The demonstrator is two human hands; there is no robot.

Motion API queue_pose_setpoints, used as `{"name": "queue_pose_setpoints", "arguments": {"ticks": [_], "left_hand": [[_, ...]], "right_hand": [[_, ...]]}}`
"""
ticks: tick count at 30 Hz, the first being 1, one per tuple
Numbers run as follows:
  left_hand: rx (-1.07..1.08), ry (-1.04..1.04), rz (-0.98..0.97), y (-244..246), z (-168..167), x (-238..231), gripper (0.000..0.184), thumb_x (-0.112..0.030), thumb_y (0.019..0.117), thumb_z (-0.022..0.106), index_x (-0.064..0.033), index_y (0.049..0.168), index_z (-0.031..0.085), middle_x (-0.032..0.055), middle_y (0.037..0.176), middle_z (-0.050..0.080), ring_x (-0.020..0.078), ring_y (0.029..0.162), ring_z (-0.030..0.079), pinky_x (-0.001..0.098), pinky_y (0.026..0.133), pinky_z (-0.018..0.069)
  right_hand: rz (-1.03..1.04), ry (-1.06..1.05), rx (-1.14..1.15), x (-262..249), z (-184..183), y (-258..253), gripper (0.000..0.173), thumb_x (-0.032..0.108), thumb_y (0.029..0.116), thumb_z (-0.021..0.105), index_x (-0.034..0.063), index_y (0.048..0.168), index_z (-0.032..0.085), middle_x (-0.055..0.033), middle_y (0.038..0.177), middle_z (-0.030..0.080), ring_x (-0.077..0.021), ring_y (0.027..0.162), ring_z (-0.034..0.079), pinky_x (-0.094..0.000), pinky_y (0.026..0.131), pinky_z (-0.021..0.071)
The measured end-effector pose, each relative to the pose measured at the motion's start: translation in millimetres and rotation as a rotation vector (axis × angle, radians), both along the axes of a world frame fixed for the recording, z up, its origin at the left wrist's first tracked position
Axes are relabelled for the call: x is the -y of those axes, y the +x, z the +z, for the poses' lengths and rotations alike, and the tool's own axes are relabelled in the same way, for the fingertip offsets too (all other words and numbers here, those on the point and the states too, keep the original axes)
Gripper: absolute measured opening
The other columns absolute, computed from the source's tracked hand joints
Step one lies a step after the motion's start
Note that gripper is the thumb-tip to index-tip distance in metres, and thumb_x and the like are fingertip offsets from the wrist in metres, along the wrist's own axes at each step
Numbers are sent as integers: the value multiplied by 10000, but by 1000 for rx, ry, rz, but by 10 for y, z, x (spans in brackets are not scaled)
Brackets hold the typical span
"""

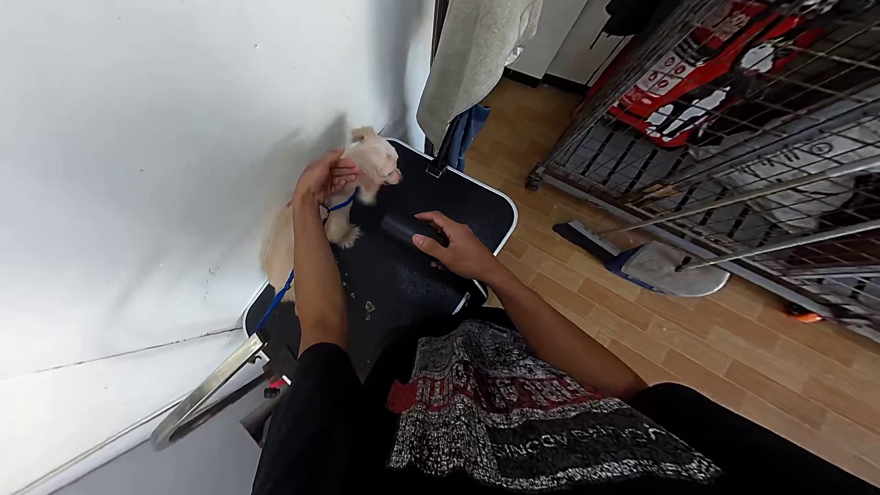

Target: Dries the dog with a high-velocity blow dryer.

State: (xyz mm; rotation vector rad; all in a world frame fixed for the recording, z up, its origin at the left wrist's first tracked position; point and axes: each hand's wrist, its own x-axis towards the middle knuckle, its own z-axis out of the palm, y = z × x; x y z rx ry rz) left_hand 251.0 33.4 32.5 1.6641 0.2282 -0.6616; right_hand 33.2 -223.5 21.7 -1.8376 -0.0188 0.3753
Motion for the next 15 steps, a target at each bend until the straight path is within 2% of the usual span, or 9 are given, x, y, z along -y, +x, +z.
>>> {"name": "queue_pose_setpoints", "arguments": {"ticks": [2,4,6,8,9,12,15], "left_hand": [[6,162,-55,-18,-103,31,659,-602,1058,378,-43,971,715,58,867,761,124,727,712,274,651,561],[15,292,-141,-116,-215,76,725,-634,1049,366,-9,948,718,86,852,766,163,735,739,325,676,599],[45,349,-252,-216,-339,165,704,-616,1044,417,21,1069,716,121,976,766,205,846,748,390,798,609],[120,271,-247,-258,-510,266,668,-573,1054,442,38,1231,647,158,1145,723,232,964,728,419,883,590],[167,208,-194,-272,-577,307,668,-572,1057,434,34,1265,626,153,1177,724,221,985,734,404,880,596],[290,27,-63,-246,-546,377,624,-538,1068,441,21,1243,659,120,1125,753,193,986,740,374,872,603],[320,-112,-96,-146,-400,308,598,-499,1099,363,5,1183,674,109,1059,762,192,946,743,348,834,607]], "right_hand": [[5,-42,-42,-60,-54,-11,543,510,1001,603,186,1430,535,-82,983,702,-143,685,688,-338,647,609],[9,-127,-115,-99,-120,-35,587,570,995,583,184,1434,531,-93,966,701,-160,685,686,-361,661,604],[-48,-201,-162,-127,-208,-82,619,609,988,563,186,1439,532,-112,987,707,-189,718,697,-406,705,605],[-185,-204,-141,-144,-265,-163,619,579,993,578,170,1454,519,-139,1014,710,-226,750,707,-449,739,608],[-250,-191,-116,-147,-280,-213,608,551,1001,582,164,1464,506,-145,1005,710,-236,747,709,-459,732,610],[-347,-140,-43,-115,-256,-281,549,483,1028,571,169,1469,478,-135,1010,706,-226,724,714,-442,684,623],[-318,-92,-4,-66,-196,-266,506,468,1025,575,191,1444,514,-105,993,713,-196,695,707,-391,641,622]]}}
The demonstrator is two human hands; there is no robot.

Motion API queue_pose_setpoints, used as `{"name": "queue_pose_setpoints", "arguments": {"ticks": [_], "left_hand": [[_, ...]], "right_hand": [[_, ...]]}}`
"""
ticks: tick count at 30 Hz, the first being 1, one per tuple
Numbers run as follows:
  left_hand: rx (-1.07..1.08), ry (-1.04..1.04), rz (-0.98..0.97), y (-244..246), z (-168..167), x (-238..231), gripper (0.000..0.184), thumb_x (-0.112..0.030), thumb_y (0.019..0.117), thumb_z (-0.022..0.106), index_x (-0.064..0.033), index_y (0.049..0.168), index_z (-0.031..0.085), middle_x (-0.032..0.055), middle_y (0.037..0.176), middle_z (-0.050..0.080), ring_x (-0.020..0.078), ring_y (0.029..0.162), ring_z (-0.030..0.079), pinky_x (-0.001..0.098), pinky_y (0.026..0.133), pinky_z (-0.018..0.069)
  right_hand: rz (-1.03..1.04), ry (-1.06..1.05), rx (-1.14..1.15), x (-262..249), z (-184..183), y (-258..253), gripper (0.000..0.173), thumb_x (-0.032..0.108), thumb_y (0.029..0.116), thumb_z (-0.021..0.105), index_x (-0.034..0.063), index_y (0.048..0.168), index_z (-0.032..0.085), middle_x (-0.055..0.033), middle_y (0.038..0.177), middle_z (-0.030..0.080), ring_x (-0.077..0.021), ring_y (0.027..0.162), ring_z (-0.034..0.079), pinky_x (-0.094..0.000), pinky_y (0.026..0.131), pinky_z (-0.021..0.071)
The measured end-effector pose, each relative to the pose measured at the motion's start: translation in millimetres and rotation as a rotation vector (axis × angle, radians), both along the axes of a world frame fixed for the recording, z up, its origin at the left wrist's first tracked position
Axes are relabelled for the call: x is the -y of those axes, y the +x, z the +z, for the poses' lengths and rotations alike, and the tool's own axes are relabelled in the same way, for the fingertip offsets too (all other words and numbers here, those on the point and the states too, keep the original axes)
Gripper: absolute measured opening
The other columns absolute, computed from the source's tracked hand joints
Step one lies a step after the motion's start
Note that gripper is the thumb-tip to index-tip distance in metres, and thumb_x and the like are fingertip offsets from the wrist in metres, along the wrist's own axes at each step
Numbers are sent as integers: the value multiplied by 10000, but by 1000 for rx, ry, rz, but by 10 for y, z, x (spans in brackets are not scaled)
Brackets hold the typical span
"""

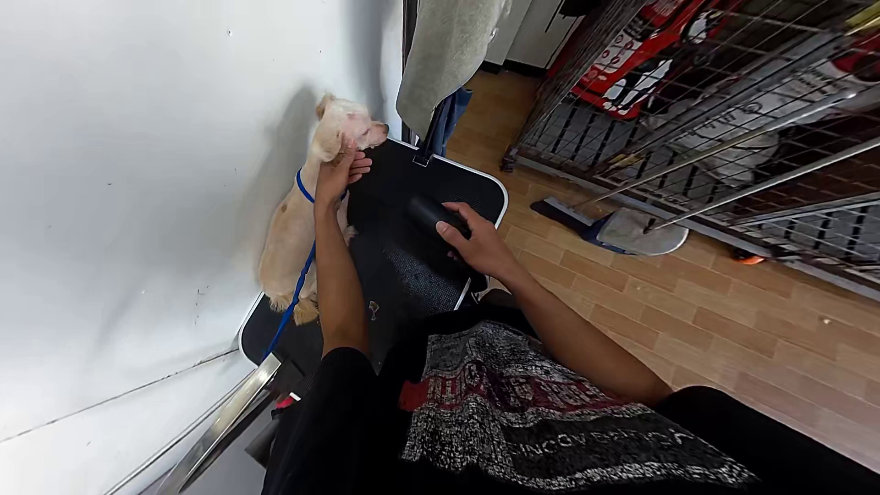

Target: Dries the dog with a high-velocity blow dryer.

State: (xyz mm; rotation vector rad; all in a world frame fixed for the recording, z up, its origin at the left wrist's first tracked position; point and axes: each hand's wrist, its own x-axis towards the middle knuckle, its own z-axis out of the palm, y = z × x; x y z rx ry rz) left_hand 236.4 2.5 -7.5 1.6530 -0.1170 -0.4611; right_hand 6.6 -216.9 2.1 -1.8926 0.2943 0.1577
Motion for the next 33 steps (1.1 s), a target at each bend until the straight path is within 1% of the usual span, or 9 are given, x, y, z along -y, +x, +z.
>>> {"name": "queue_pose_setpoints", "arguments": {"ticks": [2,4,7,11,16,23,28,31,33], "left_hand": [[-65,-107,-78,49,63,-156,798,-612,1076,154,-2,1223,648,131,1112,752,230,1005,737,378,876,600],[-137,-256,-72,85,97,-324,1114,-768,933,-100,-3,1238,650,176,1143,747,287,1056,732,428,896,603],[-284,-459,55,131,32,-500,1282,-825,812,-228,-1,1227,660,209,1180,729,323,1097,713,461,917,586],[-404,-395,168,221,123,-468,1028,-717,987,-55,-35,1169,692,174,1124,749,291,1036,729,414,864,590],[-386,-198,84,332,268,-344,841,-610,1064,75,-41,1170,684,138,1127,755,249,1032,734,384,883,587],[-468,-317,-14,435,340,-198,1124,-819,894,-92,-47,1218,659,180,1189,730,337,1143,688,529,957,545],[-368,-226,-19,375,221,-74,602,-479,1115,210,-68,1219,638,114,1151,741,244,1114,699,410,961,555],[-257,-355,-38,346,98,-77,436,-195,1103,225,-22,1223,606,136,1190,726,251,1141,690,415,979,555],[-225,-405,-58,334,41,-61,372,-191,1105,336,-23,1155,665,118,1144,743,232,1114,701,401,977,561]], "right_hand": [[25,18,-5,-27,34,1,517,480,1016,583,194,1443,522,-99,1015,710,-180,694,705,-372,637,624],[68,32,-18,-67,56,-8,523,476,1011,591,180,1438,529,-89,1024,706,-155,692,696,-348,635,619],[130,36,-46,-94,62,-38,519,465,1006,606,171,1429,542,-81,1035,708,-136,702,693,-329,648,612],[139,53,-54,-104,76,-23,515,459,1011,604,170,1433,538,-80,1021,704,-133,693,690,-321,651,613],[181,60,-48,-99,3,-6,526,485,1005,605,190,1435,535,-88,989,704,-146,693,692,-340,649,613],[175,50,-49,-102,64,57,536,494,1011,581,173,1438,537,-92,1035,694,-138,740,699,-328,680,614],[138,82,-54,-32,-18,-77,512,480,1006,604,195,1428,549,-65,1031,707,-123,702,694,-310,640,614],[83,90,-42,-25,66,-22,526,471,1009,596,165,1433,537,-82,1022,697,-132,711,690,-317,652,610],[32,99,-14,-48,89,24,505,440,1014,604,158,1429,541,-85,1007,704,-142,696,691,-319,644,610]]}}
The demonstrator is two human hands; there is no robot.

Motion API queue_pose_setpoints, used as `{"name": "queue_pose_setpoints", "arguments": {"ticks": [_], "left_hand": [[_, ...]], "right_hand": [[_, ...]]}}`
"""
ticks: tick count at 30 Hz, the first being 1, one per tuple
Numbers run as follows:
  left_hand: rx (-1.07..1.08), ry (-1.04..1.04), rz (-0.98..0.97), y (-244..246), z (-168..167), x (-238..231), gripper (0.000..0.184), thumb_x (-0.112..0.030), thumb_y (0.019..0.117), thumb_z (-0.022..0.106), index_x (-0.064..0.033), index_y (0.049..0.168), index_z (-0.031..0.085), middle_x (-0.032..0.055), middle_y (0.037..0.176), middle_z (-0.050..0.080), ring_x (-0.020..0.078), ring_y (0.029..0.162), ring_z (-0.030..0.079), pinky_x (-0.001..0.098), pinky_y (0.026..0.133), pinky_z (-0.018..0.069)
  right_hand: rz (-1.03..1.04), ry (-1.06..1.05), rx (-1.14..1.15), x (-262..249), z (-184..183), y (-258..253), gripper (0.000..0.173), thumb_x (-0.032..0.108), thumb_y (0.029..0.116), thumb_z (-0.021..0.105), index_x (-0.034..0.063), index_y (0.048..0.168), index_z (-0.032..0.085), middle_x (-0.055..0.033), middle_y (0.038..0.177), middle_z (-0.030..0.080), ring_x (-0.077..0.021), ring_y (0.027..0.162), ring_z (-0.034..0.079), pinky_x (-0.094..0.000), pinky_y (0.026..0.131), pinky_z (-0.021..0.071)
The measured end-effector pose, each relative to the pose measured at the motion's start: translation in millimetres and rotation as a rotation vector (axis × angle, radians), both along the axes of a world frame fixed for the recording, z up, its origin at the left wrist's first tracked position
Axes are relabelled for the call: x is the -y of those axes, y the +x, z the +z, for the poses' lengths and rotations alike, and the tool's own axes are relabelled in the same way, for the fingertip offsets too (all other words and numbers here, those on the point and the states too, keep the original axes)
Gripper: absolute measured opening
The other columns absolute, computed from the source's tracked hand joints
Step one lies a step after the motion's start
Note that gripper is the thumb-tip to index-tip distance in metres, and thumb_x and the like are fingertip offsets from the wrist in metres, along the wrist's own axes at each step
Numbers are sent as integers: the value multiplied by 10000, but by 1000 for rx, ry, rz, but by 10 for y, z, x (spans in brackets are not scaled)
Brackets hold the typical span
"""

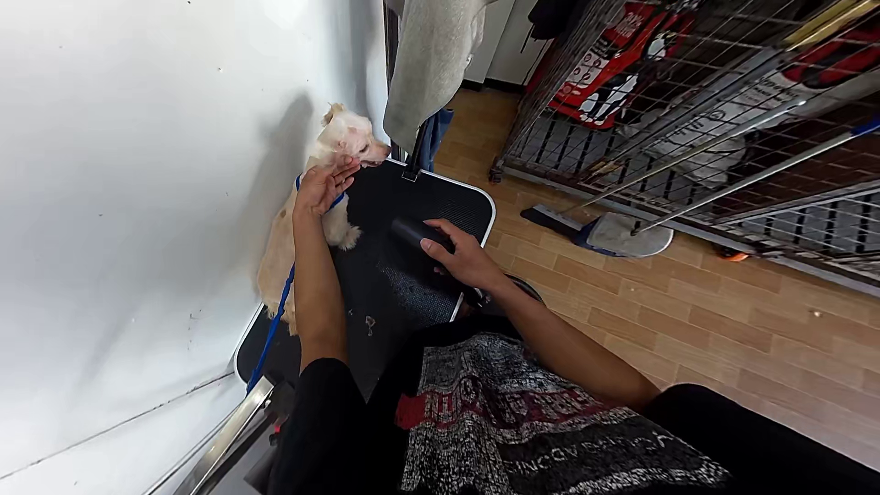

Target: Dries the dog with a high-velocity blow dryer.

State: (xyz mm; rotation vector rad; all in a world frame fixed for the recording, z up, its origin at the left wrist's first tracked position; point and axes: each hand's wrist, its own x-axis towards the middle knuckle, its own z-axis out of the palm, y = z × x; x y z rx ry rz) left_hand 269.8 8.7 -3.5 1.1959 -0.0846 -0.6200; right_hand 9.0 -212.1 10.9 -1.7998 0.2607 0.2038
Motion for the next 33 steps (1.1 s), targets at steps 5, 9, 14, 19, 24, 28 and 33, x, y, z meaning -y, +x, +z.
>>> {"name": "queue_pose_setpoints", "arguments": {"ticks": [5,9,14,19,24,28,33], "left_hand": [[-108,31,81,-64,54,70,297,-200,1090,391,-52,1099,648,104,1098,755,221,1075,720,403,935,580],[-155,130,85,-59,133,246,254,-196,1049,466,-59,1124,667,95,1138,742,196,1092,704,372,904,572],[104,359,128,-249,5,515,171,-182,999,648,-23,1059,672,73,1014,731,130,948,698,311,837,566],[461,285,311,-277,-290,739,151,-95,928,712,-14,831,630,36,754,697,100,730,685,309,760,582],[551,172,430,-162,-434,791,276,-37,923,663,-110,713,500,-43,628,534,57,601,540,259,645,515],[572,114,399,-97,-426,809,250,-31,924,651,-121,737,511,-43,655,561,70,636,575,281,695,544],[515,-4,366,-139,-481,733,235,-6,923,630,-123,756,513,-19,689,592,103,694,617,317,765,571]], "right_hand": [[16,6,24,-76,-41,2,494,435,1012,609,192,1435,532,-86,1012,709,-165,684,701,-351,631,624],[-12,-10,17,-59,-31,44,511,454,1015,598,169,1435,536,-87,1022,704,-151,693,696,-335,642,618],[-97,-8,14,3,-95,46,454,418,1043,578,158,1414,539,-107,918,695,-185,635,685,-350,600,612],[-226,20,-3,96,-94,48,439,411,1057,556,152,1411,529,-117,919,688,-192,638,685,-356,607,614],[-235,51,-1,163,-70,-40,428,417,1056,554,175,1409,530,-116,939,690,-203,656,697,-365,609,622],[-229,43,10,232,-82,-10,455,418,1051,559,150,1417,525,-113,927,691,-194,666,694,-360,623,617],[-175,44,20,214,-99,14,437,410,1048,572,178,1416,532,-104,906,693,-191,644,690,-356,604,617]]}}
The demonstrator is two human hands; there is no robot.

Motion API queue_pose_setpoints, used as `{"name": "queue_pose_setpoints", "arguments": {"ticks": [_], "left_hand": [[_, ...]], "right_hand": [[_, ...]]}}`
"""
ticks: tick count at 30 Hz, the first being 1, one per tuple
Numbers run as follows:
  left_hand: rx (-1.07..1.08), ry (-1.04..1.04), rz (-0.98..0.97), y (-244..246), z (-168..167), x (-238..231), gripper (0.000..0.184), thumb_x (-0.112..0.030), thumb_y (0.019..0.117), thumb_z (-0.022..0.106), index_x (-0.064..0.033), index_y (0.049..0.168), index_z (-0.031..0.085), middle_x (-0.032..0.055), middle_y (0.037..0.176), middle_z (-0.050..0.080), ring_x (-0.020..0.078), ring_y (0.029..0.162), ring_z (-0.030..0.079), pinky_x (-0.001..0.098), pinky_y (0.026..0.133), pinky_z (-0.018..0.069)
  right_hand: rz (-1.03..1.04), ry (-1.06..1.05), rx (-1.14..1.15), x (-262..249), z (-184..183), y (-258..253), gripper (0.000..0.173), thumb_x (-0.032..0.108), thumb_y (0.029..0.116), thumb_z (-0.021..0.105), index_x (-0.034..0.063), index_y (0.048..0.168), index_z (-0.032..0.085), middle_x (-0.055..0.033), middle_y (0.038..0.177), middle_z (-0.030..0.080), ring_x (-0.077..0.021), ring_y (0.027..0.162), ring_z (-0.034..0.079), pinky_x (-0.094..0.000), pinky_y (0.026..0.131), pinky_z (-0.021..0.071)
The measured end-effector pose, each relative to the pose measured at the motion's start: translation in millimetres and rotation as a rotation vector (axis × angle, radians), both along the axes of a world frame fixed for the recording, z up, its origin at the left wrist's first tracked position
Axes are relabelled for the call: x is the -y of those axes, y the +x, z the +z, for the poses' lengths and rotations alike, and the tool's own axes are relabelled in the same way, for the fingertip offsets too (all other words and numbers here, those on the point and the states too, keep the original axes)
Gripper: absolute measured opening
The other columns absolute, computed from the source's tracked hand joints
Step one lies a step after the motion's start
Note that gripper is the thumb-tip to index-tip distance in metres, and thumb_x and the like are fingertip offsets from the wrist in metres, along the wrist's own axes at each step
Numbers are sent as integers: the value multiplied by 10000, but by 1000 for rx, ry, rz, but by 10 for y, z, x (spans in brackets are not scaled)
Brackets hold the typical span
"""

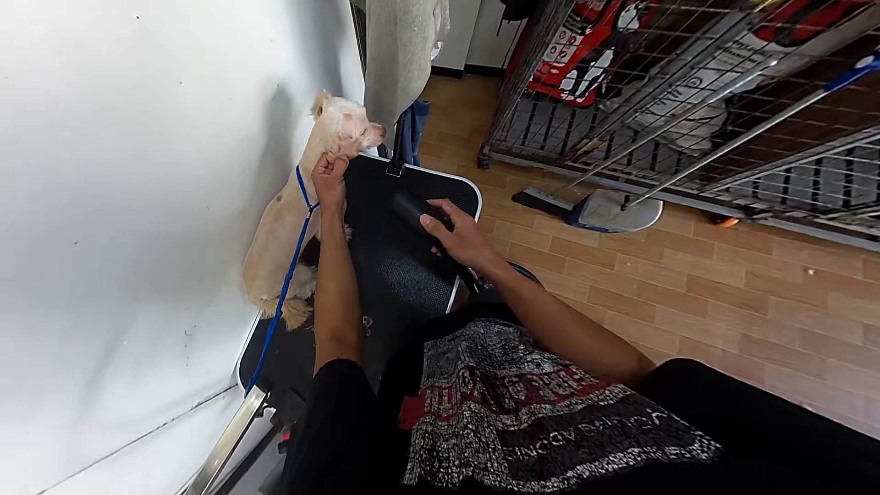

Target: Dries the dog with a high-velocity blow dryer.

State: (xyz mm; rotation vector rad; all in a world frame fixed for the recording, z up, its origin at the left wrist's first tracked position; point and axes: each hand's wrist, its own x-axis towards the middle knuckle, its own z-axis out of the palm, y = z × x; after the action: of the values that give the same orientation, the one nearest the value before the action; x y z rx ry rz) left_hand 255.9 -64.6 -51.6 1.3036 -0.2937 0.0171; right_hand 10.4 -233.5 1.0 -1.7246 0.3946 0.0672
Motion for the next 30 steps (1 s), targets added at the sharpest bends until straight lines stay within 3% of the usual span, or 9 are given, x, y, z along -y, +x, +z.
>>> {"name": "queue_pose_setpoints", "arguments": {"ticks": [4,11,16,22,27,30], "left_hand": [[-25,-61,5,46,-6,-8,216,-1,934,609,-118,775,522,-10,710,607,107,717,625,311,763,570],[-73,-227,8,107,139,-169,184,5,976,546,-94,823,523,52,812,669,180,826,699,378,854,604],[-84,-289,23,151,176,-286,188,10,972,533,-104,823,531,31,779,648,166,791,677,378,840,594],[-99,-267,11,128,143,-334,192,14,973,535,-105,822,531,25,787,640,160,805,674,375,860,590],[-104,-333,37,196,122,-335,77,-20,1010,530,-30,987,603,95,932,713,201,903,714,386,900,596],[-105,-404,87,179,184,-469,115,-13,1015,462,-60,954,549,87,901,673,208,877,695,391,885,592]], "right_hand": [[-7,-17,20,-9,36,88,447,426,1047,564,165,1409,534,-98,914,692,-180,644,685,-343,599,608],[43,-42,58,-51,78,227,481,460,1035,577,172,1418,535,-98,937,696,-185,629,683,-359,587,612],[138,-60,97,-148,170,275,473,419,1033,595,186,1439,527,-88,960,699,-169,657,688,-348,602,615],[103,-66,88,-252,182,360,477,436,1034,589,162,1421,537,-109,963,689,-192,638,680,-370,591,615],[62,-86,100,-282,178,535,506,461,1039,570,139,1427,533,-129,994,689,-206,634,676,-386,584,609],[91,-86,101,-309,216,574,496,467,1039,568,163,1430,531,-122,986,688,-201,629,677,-376,569,608]]}}
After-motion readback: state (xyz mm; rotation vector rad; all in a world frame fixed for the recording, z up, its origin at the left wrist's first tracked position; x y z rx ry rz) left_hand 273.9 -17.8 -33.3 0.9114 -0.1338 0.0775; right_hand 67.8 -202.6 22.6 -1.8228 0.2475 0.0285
